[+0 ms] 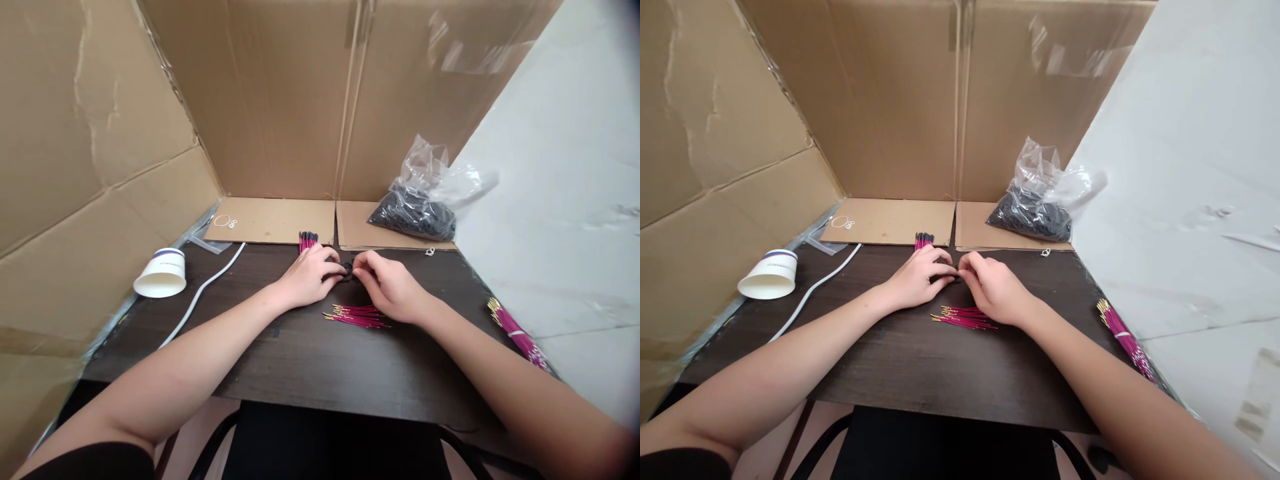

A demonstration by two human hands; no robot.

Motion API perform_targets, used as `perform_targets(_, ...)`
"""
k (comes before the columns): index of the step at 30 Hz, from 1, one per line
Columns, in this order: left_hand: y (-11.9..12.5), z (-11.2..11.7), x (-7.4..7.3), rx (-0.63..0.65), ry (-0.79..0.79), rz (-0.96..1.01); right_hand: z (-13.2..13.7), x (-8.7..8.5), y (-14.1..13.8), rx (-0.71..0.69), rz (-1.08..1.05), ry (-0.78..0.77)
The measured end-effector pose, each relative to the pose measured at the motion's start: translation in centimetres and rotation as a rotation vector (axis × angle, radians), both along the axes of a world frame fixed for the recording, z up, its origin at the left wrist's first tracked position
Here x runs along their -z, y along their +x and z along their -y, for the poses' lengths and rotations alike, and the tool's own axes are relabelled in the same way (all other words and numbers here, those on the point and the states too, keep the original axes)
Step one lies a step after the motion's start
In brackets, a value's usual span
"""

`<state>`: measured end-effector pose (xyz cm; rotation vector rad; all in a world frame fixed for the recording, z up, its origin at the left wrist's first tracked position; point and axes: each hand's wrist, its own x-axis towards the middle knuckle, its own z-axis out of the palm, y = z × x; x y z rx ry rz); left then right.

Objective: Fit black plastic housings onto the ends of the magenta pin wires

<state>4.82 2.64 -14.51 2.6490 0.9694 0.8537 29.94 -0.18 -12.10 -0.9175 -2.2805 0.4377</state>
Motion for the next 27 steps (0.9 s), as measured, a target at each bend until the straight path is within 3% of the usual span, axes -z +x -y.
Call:
perform_targets(6, 0.1, -0.1, 0.0, -0.005, -0.008, 0.008, -0.5, 0.6, 0.4, 0.018, -0.007, 0.005)
perform_targets(18, 0.2, 0.1, -0.2, 0.0, -0.024, -0.01, -1.1, 1.5, 0.3, -0.01, 0.054, 0.157)
perform_targets(27, 0.3, 0.2, -0.4, -0.011, -0.049, -0.049, -0.9, 1.4, 0.3, 0.042, 0.048, 0.135)
